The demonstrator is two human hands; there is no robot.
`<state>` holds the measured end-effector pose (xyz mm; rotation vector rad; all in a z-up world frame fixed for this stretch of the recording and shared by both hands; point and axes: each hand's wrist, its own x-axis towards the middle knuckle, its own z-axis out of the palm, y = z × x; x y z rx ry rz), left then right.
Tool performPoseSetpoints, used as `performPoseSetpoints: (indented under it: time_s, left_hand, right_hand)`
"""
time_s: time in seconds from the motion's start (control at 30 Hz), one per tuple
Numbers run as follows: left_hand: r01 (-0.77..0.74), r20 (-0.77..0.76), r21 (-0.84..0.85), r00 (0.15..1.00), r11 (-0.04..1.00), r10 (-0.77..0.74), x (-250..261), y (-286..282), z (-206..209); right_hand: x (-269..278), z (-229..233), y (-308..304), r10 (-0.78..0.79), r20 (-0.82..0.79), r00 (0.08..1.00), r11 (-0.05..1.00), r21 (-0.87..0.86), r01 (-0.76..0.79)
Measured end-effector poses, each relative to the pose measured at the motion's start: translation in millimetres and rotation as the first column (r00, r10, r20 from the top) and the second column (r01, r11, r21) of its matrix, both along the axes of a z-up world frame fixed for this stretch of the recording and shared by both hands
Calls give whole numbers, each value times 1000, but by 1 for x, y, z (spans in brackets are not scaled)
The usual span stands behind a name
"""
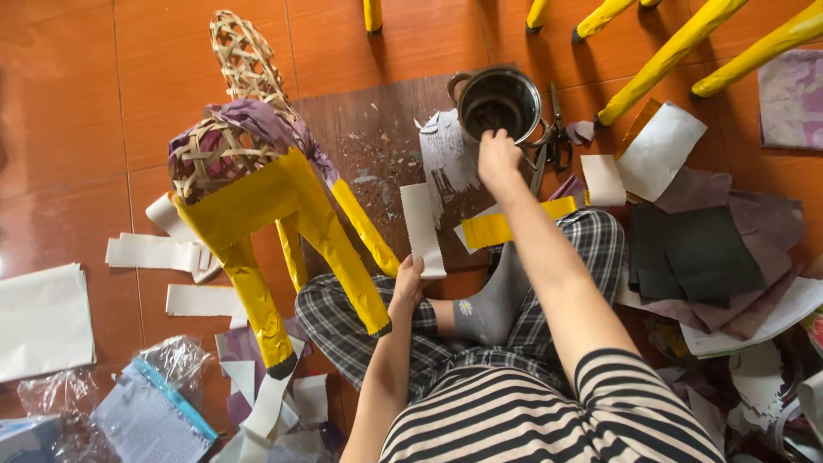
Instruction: Applying paper-mache strips to a craft frame to create a decorative object
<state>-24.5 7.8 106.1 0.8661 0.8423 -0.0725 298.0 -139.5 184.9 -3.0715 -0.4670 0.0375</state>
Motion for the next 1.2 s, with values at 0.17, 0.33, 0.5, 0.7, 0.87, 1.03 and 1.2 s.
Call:
performPoseSetpoints:
  time_s: [0.17, 0.33, 0.5, 0.7, 0.87, 1.03, 1.2]
  left_hand:
    - [-72, -109, -82, 992, 994, 63, 4, -1, 41]
    - [-45, -105, -138, 994, 989, 30, 15, -3, 87]
    - [-53, -83, -127, 996, 990, 43, 3, 3, 18]
    - [-33, -38, -42, 999, 999, 31, 3, -4, -10]
    - [-6, -89, -6, 996, 1000, 6, 8, -5, -30]
    - [-28, -103, -16, 994, 999, 26, 9, -7, -39]
    - [-98, -103, -38, 990, 994, 94, 10, -13, -38]
  right_hand:
    - [32, 45, -33, -11, 118, 993, 999, -32, 14]
    - [58, 41, -52, 10, -169, 986, 989, -141, -34]
    - [36, 52, -36, 16, 38, 999, 969, -248, -6]
    - [-38, 125, -79, -26, -304, 952, 989, 132, 70]
    - [-107, 101, -117, 45, -614, 788, 544, 677, 496]
    - [-168, 18, -74, 153, -629, 762, 786, 545, 291]
    - [-180, 31, -11, 367, -443, 818, 929, 129, -346]
